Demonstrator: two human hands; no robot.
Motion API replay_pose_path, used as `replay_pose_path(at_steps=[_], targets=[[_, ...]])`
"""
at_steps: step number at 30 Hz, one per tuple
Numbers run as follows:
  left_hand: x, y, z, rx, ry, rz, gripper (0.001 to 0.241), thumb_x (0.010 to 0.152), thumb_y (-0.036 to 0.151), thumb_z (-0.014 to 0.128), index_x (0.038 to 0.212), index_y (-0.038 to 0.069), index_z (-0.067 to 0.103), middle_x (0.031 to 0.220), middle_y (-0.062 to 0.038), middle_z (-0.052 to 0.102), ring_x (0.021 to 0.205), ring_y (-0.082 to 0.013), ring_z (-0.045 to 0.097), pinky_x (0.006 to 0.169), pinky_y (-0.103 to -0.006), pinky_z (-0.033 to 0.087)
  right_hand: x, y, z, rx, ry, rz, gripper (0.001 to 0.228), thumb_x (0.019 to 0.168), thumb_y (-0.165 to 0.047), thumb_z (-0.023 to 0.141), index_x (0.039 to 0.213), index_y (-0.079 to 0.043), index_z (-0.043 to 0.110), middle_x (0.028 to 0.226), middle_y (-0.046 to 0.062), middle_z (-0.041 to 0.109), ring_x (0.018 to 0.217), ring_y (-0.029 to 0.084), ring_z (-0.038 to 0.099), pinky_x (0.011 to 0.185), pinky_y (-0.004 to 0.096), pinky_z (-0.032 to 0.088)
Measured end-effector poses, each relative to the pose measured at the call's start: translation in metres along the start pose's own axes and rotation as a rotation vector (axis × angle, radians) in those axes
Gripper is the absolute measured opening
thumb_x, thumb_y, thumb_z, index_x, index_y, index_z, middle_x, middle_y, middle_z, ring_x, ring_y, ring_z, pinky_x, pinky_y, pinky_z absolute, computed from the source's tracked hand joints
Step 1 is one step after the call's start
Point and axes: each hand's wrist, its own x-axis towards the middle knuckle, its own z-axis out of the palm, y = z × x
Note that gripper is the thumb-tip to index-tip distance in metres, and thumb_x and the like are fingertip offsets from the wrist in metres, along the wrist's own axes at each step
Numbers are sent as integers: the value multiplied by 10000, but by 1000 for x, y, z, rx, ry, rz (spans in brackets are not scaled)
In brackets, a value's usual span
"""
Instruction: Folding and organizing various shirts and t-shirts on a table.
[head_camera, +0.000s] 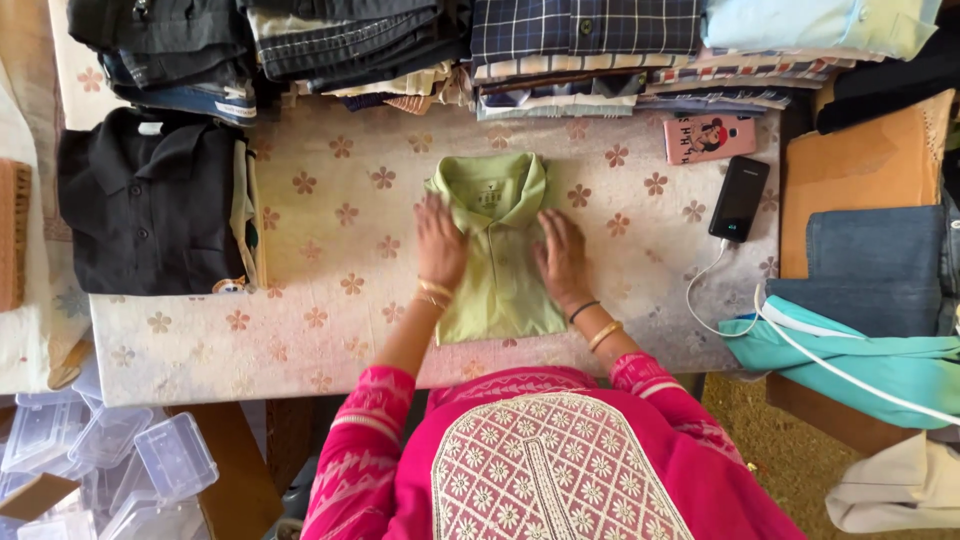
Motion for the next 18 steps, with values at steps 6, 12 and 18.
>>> replay_pose_path(at_steps=[6,12,18], targets=[[-105,31,-18,25,-360,208,852,991,517,491,1605,-20,246,1677,-201,183,1576,-367,104,1275,-554,76,-49,-30,-11,-38,-267,-250,743,1022,-444,500,1585,1,305,1619,216,357,1510,337,323,1246,479,236],[-111,13,-18,72,-258,190,882,972,602,449,1593,4,259,1680,-233,176,1562,-427,78,1264,-566,52,-58,-22,-19,-20,-278,-202,756,1027,-462,508,1596,-7,305,1646,180,319,1547,311,281,1273,467,224],[-110,16,-29,128,-288,193,868,985,624,424,1588,14,286,1677,-226,182,1566,-434,73,1270,-573,56,-59,-25,-19,-70,-281,-206,760,996,-428,537,1585,-4,310,1637,174,328,1534,318,286,1262,462,222]])
